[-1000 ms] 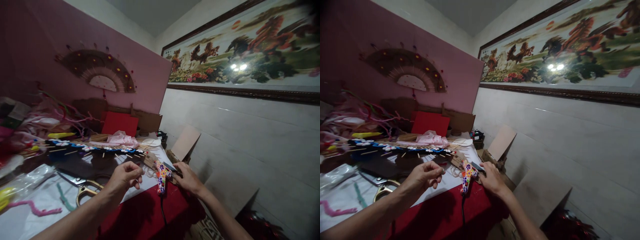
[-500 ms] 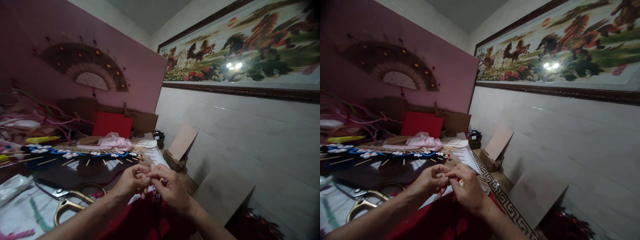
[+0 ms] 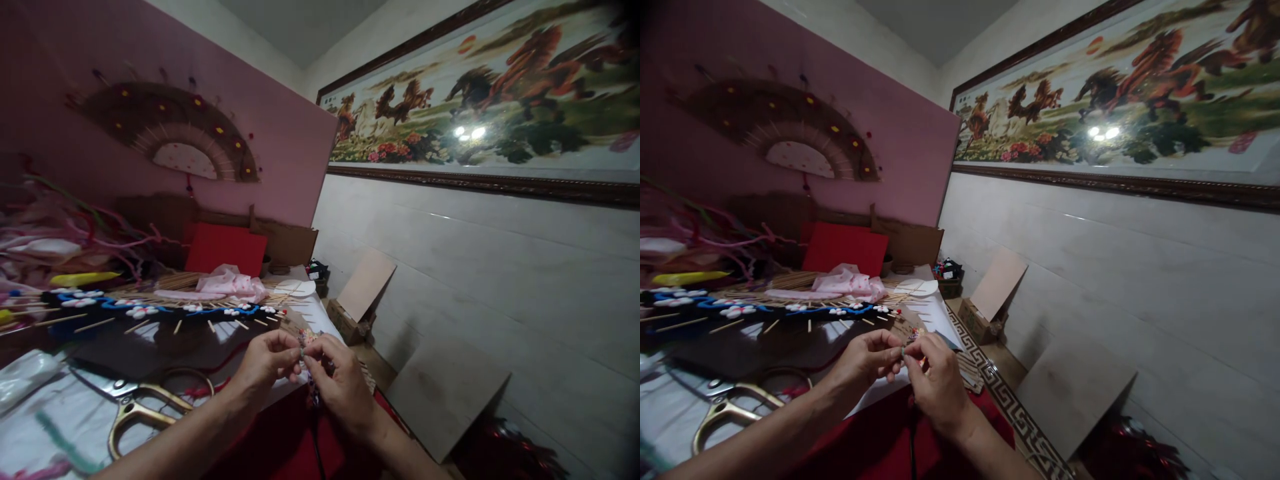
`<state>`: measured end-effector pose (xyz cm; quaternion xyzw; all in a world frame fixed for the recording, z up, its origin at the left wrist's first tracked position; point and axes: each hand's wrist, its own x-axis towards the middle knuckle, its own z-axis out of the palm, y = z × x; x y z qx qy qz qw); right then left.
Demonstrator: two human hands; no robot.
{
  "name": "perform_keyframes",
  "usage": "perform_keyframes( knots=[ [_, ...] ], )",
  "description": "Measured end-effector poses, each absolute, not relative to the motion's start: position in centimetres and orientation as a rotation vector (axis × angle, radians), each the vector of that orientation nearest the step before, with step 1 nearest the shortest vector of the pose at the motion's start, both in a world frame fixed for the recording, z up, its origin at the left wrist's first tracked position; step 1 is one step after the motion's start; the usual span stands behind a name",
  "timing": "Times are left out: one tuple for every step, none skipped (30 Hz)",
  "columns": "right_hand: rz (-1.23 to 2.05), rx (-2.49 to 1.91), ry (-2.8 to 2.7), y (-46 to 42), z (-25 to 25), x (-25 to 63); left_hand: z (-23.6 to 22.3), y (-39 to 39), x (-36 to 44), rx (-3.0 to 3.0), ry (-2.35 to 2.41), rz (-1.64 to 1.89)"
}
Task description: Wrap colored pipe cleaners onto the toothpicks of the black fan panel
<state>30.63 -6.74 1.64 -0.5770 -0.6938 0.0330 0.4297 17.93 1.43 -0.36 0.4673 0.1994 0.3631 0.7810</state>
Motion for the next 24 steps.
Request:
perform_keyframes(
  knots=[
    [0.105,-1.443,-1.750,-6.7,1.8,31.1,-0.2,1.5,17.8,1.003,0.441,0.789],
    [0.116,-1.465,-1.763,-6.5,1.9,31.8,-0.1,1.5,17.6,1.001,0.461,0.801],
    [0.112,-1.516,-1.767,-6.4,2.0,32.6,0.0,1.6,17.3,1.013,0.489,0.813],
    [0.074,-1.602,-1.757,-6.3,2.0,33.6,0.1,1.6,17.1,1.037,0.521,0.825],
    [0.011,-1.712,-1.754,-6.2,1.9,34.6,0.1,1.7,16.9,1.073,0.549,0.832],
    [-0.023,-1.834,-1.779,-6.2,1.7,35.6,0.0,1.8,16.7,1.117,0.571,0.829],
    [-0.018,-1.948,-1.812,-6.2,1.4,36.4,-0.1,1.9,16.5,1.164,0.585,0.820],
    [0.023,-2.041,-1.853,-6.2,1.1,37.0,-0.3,1.9,16.3,1.208,0.593,0.811],
    [0.060,-2.107,-1.884,-6.3,0.7,37.5,-0.4,1.9,16.1,1.247,0.600,0.806],
    [0.078,-2.144,-1.904,-6.5,0.3,37.7,-0.6,1.8,15.9,1.278,0.612,0.806],
    [0.083,-2.161,-1.915,-6.6,0.0,37.8,-0.7,1.6,15.7,1.309,0.629,0.808],
    [0.069,-2.162,-1.918,-6.8,-0.3,37.8,-0.8,1.4,15.4,1.349,0.650,0.814],
    [0.044,-2.155,-1.917,-6.9,-0.5,37.7,-0.8,1.1,15.1,1.406,0.671,0.827],
    [0.017,-2.145,-1.918,-7.0,-0.6,37.6,-0.8,0.8,14.7,1.479,0.686,0.847],
    [-0.007,-2.135,-1.921,-7.1,-0.6,37.5,-0.7,0.6,14.2,1.569,0.690,0.873],
    [-0.032,-2.125,-1.927,-7.2,-0.6,37.4,-0.5,0.3,13.7,1.669,0.680,0.904],
    [-0.062,-2.114,-1.933,-7.2,-0.5,37.3,-0.3,0.1,13.2,1.764,0.659,0.937],
    [-0.091,-2.103,-1.937,-7.2,-0.3,37.2,-0.1,0.0,12.6,1.842,0.635,0.966],
    [-0.118,-2.089,-1.939,-7.2,-0.1,37.1,0.2,-0.2,12.1,1.898,0.616,0.992],
    [-0.142,-2.067,-1.935,-7.0,0.1,36.9,0.5,-0.2,11.5,1.933,0.607,1.019],
    [-0.163,-2.037,-1.929,-6.8,0.5,36.5,0.9,-0.3,10.9,1.949,0.611,1.054],
    [-0.179,-1.997,-1.921,-6.5,0.8,36.0,1.4,-0.3,10.3,1.948,0.628,1.104],
    [-0.188,-1.951,-1.913,-6.0,1.2,35.4,2.0,-0.3,9.7,1.936,0.654,1.167],
    [-0.185,-1.901,-1.909,-5.3,1.6,34.7,2.5,-0.3,9.1,1.909,0.683,1.240]
  ],
)
